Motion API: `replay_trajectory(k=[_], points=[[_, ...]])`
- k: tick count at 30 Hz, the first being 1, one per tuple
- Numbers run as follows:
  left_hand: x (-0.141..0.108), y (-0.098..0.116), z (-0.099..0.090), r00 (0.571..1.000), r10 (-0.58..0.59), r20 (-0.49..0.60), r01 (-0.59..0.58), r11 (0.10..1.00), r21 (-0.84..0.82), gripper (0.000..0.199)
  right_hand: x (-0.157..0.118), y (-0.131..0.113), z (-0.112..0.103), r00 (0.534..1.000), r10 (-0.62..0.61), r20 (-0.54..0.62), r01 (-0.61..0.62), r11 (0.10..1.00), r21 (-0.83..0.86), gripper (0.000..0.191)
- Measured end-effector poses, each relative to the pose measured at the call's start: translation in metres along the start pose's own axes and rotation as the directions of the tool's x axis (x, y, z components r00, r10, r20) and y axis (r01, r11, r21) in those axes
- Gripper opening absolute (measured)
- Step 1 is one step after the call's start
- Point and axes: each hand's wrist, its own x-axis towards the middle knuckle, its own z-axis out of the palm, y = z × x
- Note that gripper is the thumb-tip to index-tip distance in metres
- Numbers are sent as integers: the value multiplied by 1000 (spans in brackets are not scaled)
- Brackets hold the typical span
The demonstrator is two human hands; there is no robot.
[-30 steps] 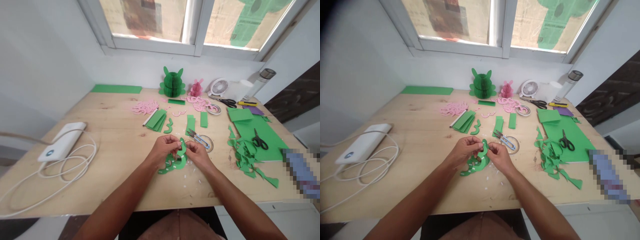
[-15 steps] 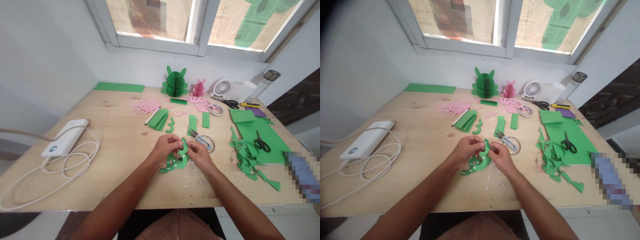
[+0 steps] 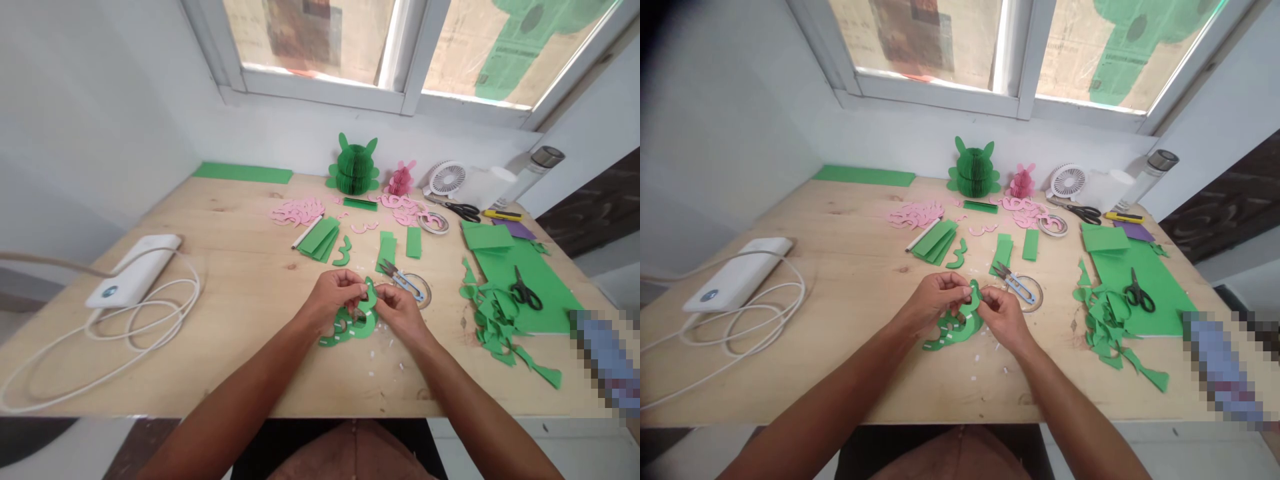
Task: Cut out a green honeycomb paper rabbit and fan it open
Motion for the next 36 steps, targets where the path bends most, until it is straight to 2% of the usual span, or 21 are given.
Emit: replay_trajectory(k=[10,25,36], points=[[-1,2,0,1000,-20,-2,20,1000,11,17,-1,-3,0,999,-41,21,42,998,-45,19],[2,-2,-3,999,-33,8,33,999,-5,20,-3,-2,-2,999,-40,20,42,991,-126,26],[1,-3,-3,999,-43,8,44,999,-30,19,-3,-4,-3,999,-44,19,46,991,-127,25]])
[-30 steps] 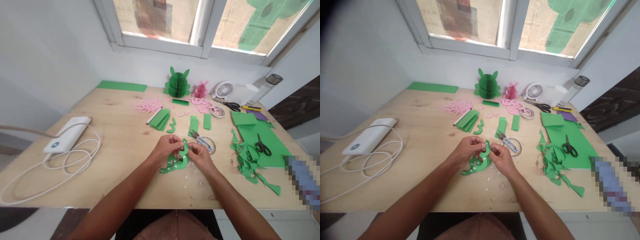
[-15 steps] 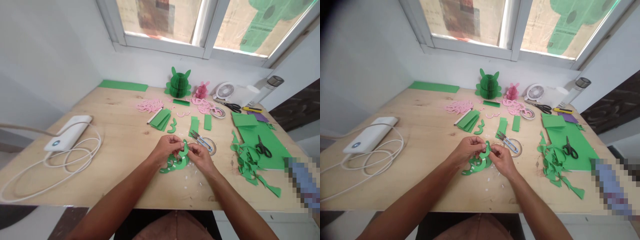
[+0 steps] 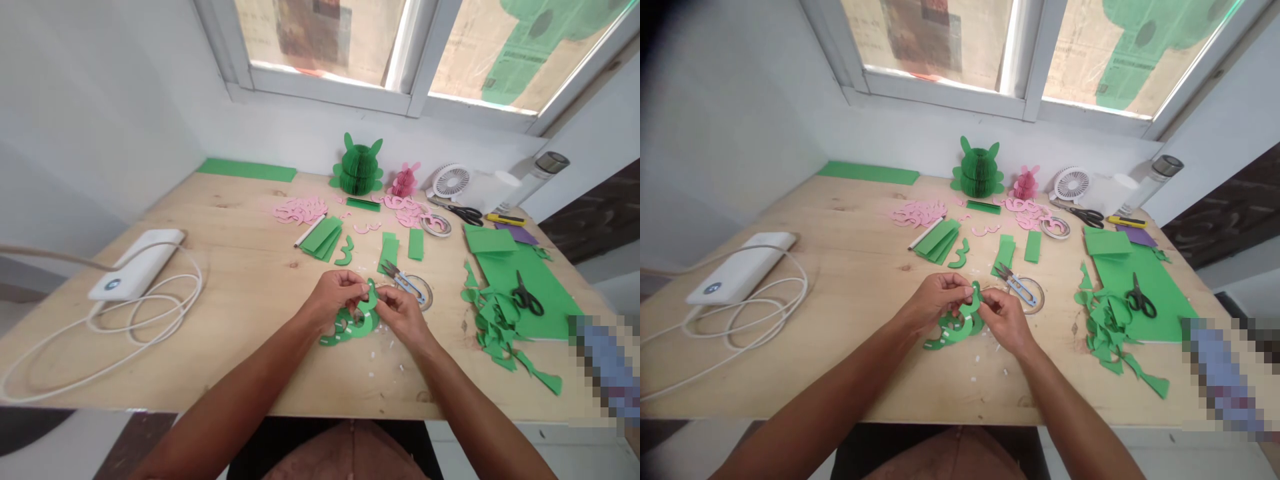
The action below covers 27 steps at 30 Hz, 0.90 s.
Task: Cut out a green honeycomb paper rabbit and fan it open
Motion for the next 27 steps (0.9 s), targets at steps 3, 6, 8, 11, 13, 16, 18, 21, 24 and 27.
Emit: replay_trajectory(k=[3,6,8,11,13,16,18,21,24,27], points=[[0,0,0,1000,4,-2,-4,1000,-1,17,0,0,0,1000,-2,2,2,1000,-11,26],[0,-1,0,1000,1,3,-1,1000,-10,16,0,-1,0,1000,-2,3,2,999,-32,27],[0,-1,0,1000,-4,5,4,1000,-16,17,0,-2,0,1000,0,-1,0,1000,-31,28],[1,-2,-1,1000,-10,3,10,1000,-22,19,-1,-3,0,1000,4,1,-4,1000,-19,27],[1,-2,-1,1000,-15,6,15,1000,-25,20,-1,-3,0,1000,0,4,0,1000,-24,27],[1,-3,-1,1000,-20,7,20,999,-29,22,0,-2,-1,1000,-14,11,14,999,-48,28],[1,-3,-1,1000,-23,4,23,999,-29,22,0,-1,-2,1000,-25,16,26,998,-60,29],[1,-3,0,1000,-26,1,26,999,-32,22,0,-1,-2,999,-30,16,31,997,-66,28],[0,-3,0,1000,-23,6,23,999,-27,21,0,-1,-2,1000,-12,6,12,998,-66,25],[1,-3,1,1000,-3,4,3,1000,-5,20,0,0,-2,1000,-15,-4,14,998,-68,25]])
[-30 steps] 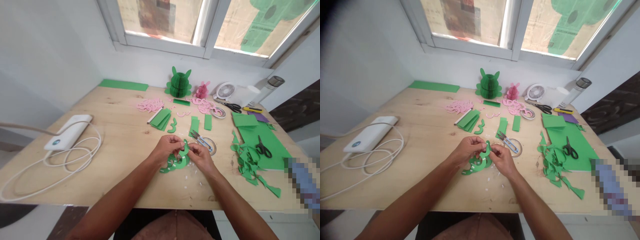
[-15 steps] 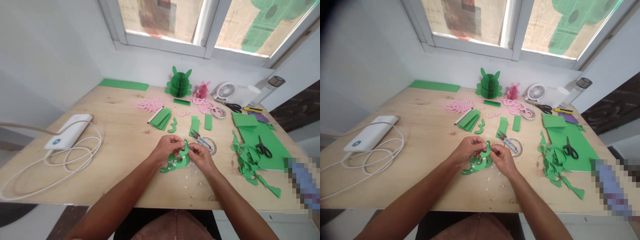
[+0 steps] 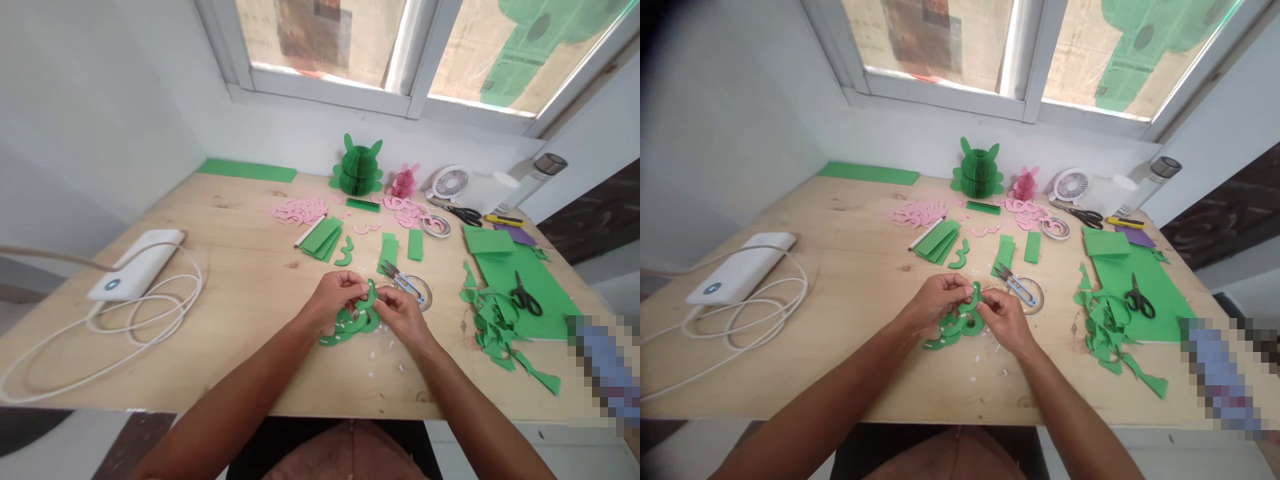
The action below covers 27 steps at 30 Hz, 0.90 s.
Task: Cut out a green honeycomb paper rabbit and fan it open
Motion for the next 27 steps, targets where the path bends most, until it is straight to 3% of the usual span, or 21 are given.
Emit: replay_trajectory(k=[5,27], points=[[0,1,1,998,51,-35,-50,998,30,21,1,1,0,1000,-24,-15,24,1000,-10,27],[0,-2,5,998,17,-58,-21,997,-74,17,1,3,1,1000,21,21,-23,995,98,24]])
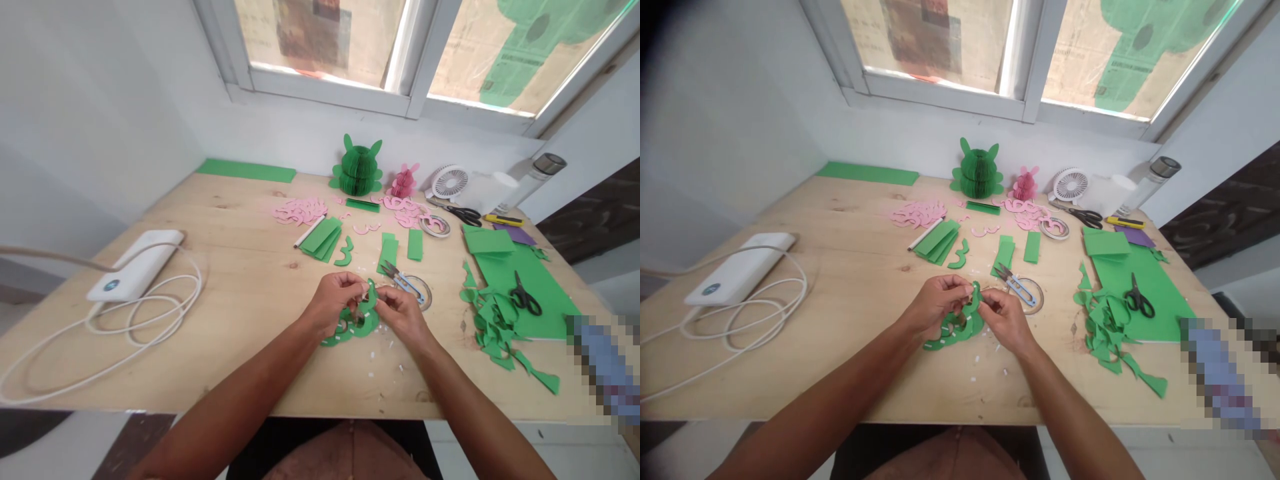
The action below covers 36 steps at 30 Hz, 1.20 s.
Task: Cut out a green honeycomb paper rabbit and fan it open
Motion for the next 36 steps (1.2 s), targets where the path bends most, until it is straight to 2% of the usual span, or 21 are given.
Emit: replay_trajectory(k=[8,19,25,31,36], points=[[-1,-1,1,1000,8,-6,-8,1000,-19,19,0,-2,1,1000,-22,-20,21,999,-31,27],[-2,-1,1,1000,12,-7,-13,1000,-20,16,0,0,0,1000,-17,-10,17,1000,-10,20],[-1,-2,1,1000,24,-10,-24,1000,-20,17,0,-2,1,1000,-20,-17,20,1000,3,25],[-2,0,3,999,33,-41,-34,999,-21,20,1,1,0,1000,2,-8,-2,1000,23,25],[-1,0,3,995,45,-90,-48,999,-24,19,0,-6,1,1000,12,-4,-12,998,66,25]])
